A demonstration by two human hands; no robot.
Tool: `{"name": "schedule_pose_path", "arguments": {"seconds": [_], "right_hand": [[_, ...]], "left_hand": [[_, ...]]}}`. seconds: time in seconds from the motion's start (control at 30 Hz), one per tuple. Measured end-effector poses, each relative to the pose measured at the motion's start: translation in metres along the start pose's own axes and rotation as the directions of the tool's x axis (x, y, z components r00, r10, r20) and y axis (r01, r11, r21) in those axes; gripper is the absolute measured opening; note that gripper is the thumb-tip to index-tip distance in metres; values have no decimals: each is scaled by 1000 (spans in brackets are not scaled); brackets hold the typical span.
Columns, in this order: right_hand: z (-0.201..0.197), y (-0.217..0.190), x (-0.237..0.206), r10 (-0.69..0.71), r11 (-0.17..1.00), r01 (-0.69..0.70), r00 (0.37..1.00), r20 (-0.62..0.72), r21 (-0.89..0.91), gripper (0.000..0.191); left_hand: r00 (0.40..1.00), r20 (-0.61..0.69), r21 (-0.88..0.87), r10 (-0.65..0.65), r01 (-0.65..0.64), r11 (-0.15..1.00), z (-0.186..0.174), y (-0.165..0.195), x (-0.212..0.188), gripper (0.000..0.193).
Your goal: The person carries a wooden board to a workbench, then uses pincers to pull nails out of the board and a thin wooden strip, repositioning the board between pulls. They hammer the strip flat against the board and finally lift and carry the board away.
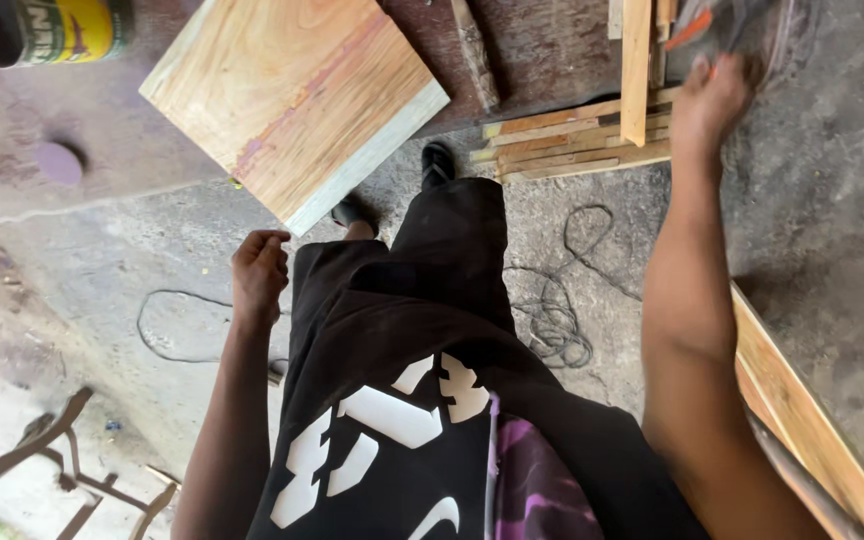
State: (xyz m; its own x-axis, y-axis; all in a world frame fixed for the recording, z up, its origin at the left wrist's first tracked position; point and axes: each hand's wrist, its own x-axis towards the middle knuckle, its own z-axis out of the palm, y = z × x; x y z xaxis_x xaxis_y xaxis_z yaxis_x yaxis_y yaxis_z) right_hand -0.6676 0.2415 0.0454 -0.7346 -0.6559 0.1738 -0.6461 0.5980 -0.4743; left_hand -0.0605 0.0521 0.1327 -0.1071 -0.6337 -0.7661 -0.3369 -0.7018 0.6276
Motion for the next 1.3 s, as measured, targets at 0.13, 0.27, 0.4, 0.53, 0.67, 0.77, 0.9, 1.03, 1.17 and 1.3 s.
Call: {"name": "schedule_pose_path", "arguments": {"seconds": [0.13, 0.27, 0.4, 0.53, 0.67, 0.77, 0.9, 1.03, 1.17, 1.3], "right_hand": [[-15, -4, -72, 139, 986, -135, 990, -37, 98, 23], [-27, -8, -135, 160, 978, -144, 982, -98, 152, 35], [-15, -66, -167, -73, 942, 36, 993, 97, 335, 29], [-3, -195, -172, -169, 769, -11, 961, 220, 639, 14], [-12, -291, -160, -387, 704, 138, 897, 213, 697, 19], [-13, -298, -140, -567, 583, 269, 811, 147, 767, 31], [21, -231, -82, -508, 496, 268, 861, 26, 826, 25], [45, -118, -26, 574, 765, -632, 757, 312, 126, 50], [46, -49, -22, 711, 683, -571, 663, 236, -456, 96], [43, -35, -42, 639, 764, -550, 716, 281, -338, 69]], "left_hand": [[994, -98, -40, -58, 55, 998, -18, 3, -18, 15], [987, -150, 69, -62, 73, 995, -12, 7, -26, 17], [990, -6, 404, 141, -126, 906, 30, 35, -29, 31], [935, 350, 513, 66, -250, 821, 106, 78, -32, 43], [819, 560, 325, 129, -360, 875, 161, 112, -41, 44], [890, 451, 110, 67, -130, 985, 165, 129, -45, 36], [967, 255, 22, -14, 9, 1000, 146, 136, -40, 32], [1000, -23, -28, -5, 4, 1000, 126, 130, -30, 37], [998, -60, -54, 35, -38, 998, 107, 125, -25, 34], [994, -102, -95, 38, -48, 994, 98, 130, -27, 32]]}}
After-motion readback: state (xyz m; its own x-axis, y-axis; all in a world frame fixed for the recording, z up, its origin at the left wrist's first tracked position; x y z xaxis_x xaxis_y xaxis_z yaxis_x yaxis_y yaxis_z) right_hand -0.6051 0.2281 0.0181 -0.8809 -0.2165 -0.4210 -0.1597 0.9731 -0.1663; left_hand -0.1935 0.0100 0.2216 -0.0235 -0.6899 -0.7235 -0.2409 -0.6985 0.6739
